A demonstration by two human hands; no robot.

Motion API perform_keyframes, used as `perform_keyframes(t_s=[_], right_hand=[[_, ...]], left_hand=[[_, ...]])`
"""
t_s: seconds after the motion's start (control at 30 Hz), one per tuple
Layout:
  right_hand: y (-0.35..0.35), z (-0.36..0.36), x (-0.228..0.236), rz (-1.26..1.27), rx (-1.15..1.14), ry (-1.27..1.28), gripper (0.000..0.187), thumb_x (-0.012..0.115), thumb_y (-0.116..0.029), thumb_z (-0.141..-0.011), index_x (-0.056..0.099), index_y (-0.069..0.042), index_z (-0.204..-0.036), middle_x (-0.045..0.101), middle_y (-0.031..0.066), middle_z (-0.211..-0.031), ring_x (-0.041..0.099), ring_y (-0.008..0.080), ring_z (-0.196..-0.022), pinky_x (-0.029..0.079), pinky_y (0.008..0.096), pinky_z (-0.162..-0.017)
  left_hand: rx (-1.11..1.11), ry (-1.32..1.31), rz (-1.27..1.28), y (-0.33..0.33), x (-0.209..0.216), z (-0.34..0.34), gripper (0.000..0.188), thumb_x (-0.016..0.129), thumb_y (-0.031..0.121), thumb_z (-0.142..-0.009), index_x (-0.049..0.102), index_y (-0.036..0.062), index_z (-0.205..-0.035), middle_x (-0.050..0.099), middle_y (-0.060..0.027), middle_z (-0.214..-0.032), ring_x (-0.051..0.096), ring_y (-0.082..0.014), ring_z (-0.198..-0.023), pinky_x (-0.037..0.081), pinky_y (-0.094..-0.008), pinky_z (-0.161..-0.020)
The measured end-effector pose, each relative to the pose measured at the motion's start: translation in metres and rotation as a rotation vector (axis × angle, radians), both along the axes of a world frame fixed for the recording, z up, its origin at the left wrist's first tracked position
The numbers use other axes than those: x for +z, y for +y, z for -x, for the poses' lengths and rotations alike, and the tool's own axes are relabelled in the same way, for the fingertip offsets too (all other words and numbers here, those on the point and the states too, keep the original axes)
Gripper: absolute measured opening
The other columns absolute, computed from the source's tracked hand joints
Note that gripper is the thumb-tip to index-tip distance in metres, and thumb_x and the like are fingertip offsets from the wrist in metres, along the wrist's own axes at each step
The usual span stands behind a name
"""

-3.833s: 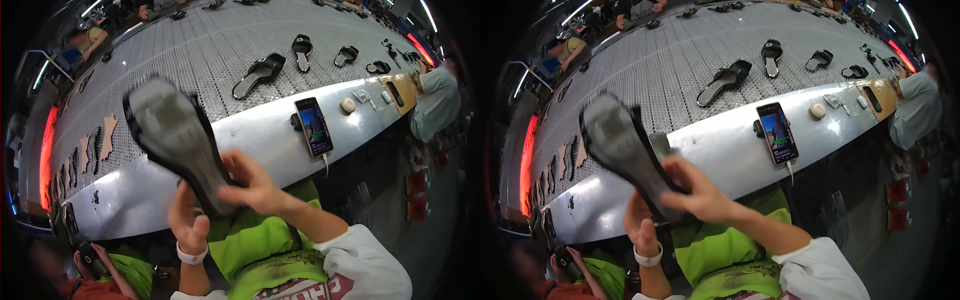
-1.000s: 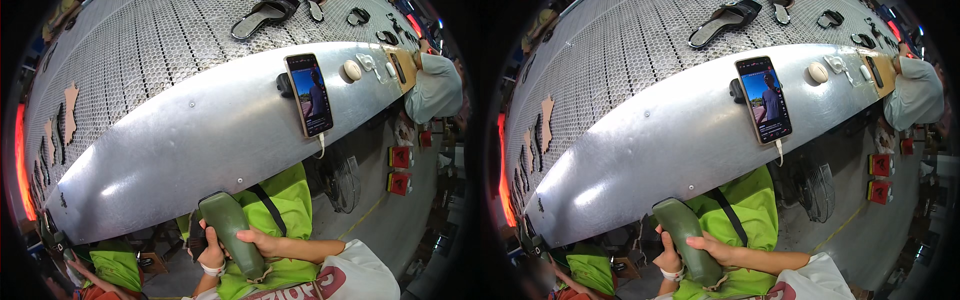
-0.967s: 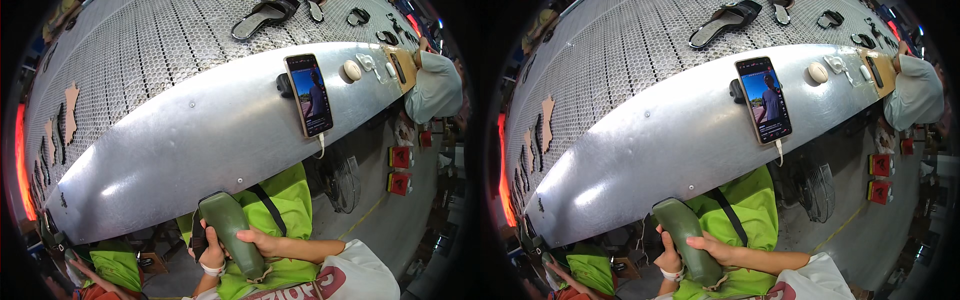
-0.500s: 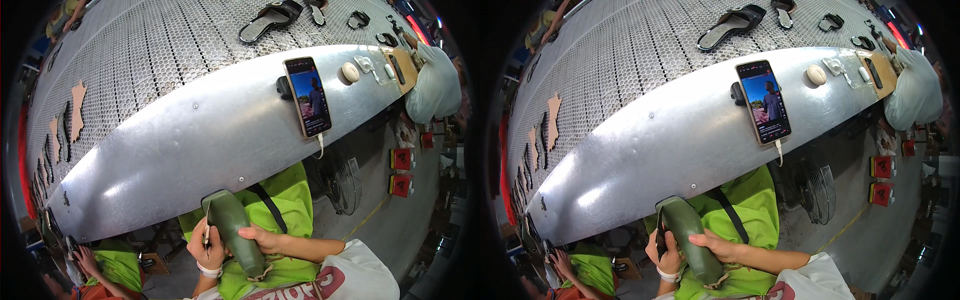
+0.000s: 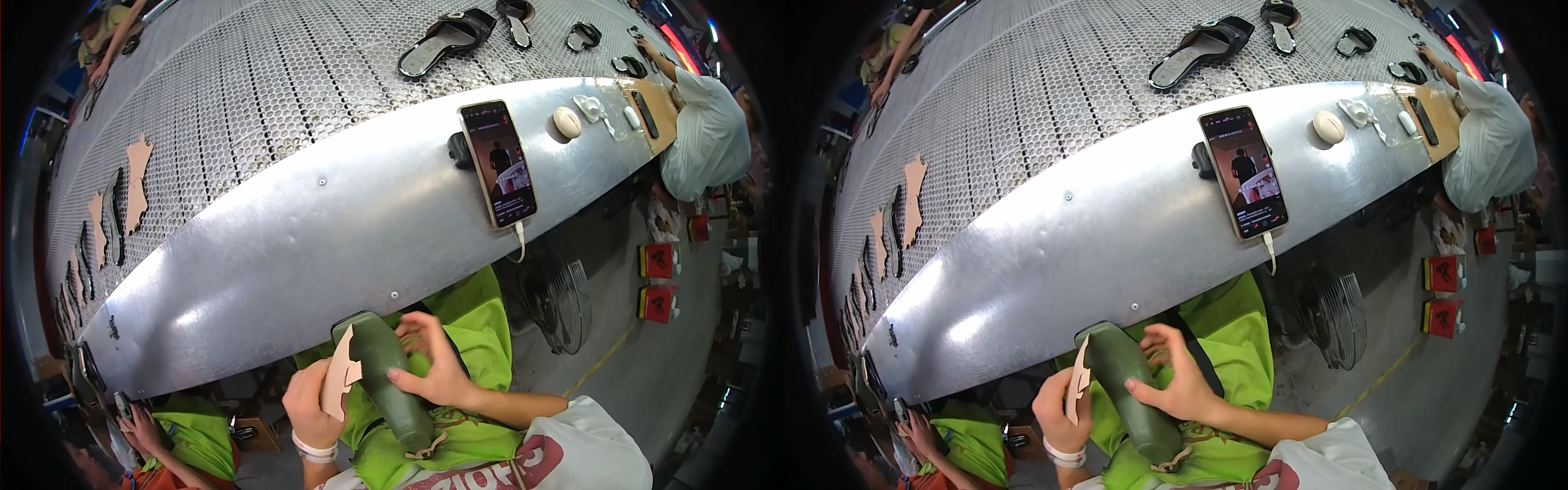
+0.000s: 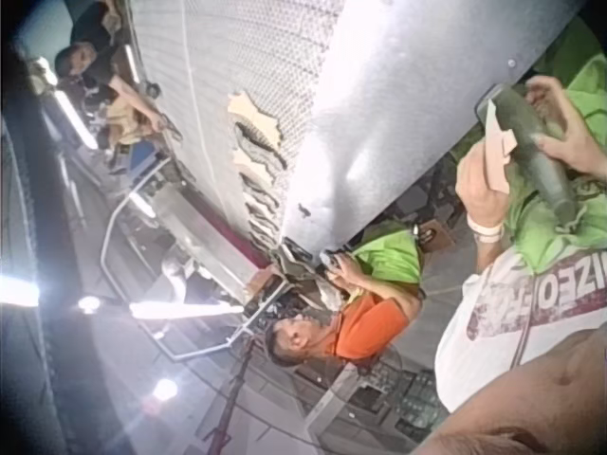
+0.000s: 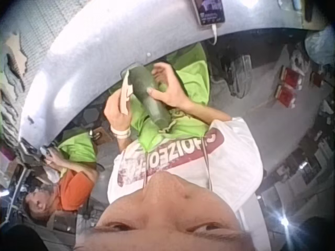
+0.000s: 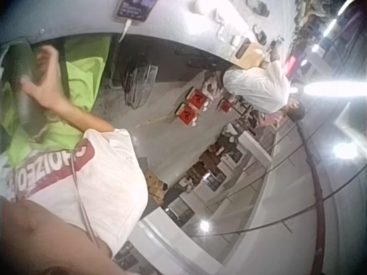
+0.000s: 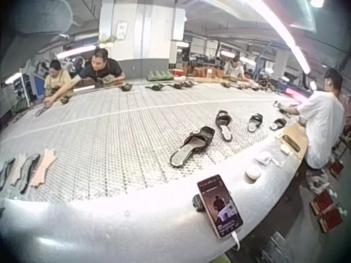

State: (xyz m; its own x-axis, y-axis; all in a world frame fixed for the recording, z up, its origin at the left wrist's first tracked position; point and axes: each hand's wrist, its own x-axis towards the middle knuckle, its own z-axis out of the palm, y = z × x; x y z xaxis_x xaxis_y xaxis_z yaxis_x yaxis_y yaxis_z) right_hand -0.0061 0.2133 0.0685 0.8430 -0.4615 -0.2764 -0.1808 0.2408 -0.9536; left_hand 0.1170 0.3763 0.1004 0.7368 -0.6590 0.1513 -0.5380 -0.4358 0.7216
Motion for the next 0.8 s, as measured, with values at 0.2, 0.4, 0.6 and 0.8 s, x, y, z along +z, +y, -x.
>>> perform_keyframes(t_s=[0.2,0.4,0.6,0.8], right_hand=[[-0.018,-0.029,0.063,1.088,0.164,-0.557,0.035,0.075,-0.021,-0.076,0.066,-0.01,-0.108,0.053,0.0072,-0.118,0.052,0.0265,-0.11,0.042,0.0412,-0.096],[-0.033,-0.035,0.066,0.897,0.268,-0.548,0.02,0.076,-0.014,-0.076,0.074,-0.007,-0.094,0.067,0.0011,-0.078,0.063,0.0173,-0.067,0.049,0.0299,-0.059],[-0.041,-0.026,0.075,0.247,0.263,-0.162,0.013,0.074,-0.006,-0.082,0.073,-0.001,-0.094,0.067,0.0088,-0.07,0.061,0.0169,-0.059,0.045,0.0286,-0.054],[-0.032,-0.026,0.055,0.264,0.186,-0.029,0.014,0.068,-0.008,-0.088,0.072,0.002,-0.097,0.066,0.0093,-0.073,0.059,0.0156,-0.063,0.044,0.028,-0.059]], left_hand=[[-0.22,-0.128,-0.184,-0.001,0.036,-0.017,0.039,0.078,0.019,-0.066,0.065,0.0022,-0.098,0.064,-0.0124,-0.082,0.06,-0.034,-0.073,0.046,-0.043,-0.068],[-0.346,-0.015,-0.171,0.004,0.061,-0.03,0.037,0.078,0.008,-0.064,0.068,0.0018,-0.099,0.069,-0.0122,-0.088,0.066,-0.0318,-0.08,0.051,-0.0381,-0.077],[0.013,0.524,0.067,0.043,0.032,-0.023,0.02,0.083,0.006,-0.069,0.068,-0.0023,-0.079,0.066,-0.0084,-0.068,0.061,-0.015,-0.06,0.045,-0.0252,-0.055],[0.337,0.632,0.247,0.043,0.002,-0.002,0.022,0.076,0.015,-0.084,0.066,-0.0045,-0.085,0.058,0.0001,-0.066,0.048,-0.0058,-0.061,0.036,-0.0218,-0.055]])
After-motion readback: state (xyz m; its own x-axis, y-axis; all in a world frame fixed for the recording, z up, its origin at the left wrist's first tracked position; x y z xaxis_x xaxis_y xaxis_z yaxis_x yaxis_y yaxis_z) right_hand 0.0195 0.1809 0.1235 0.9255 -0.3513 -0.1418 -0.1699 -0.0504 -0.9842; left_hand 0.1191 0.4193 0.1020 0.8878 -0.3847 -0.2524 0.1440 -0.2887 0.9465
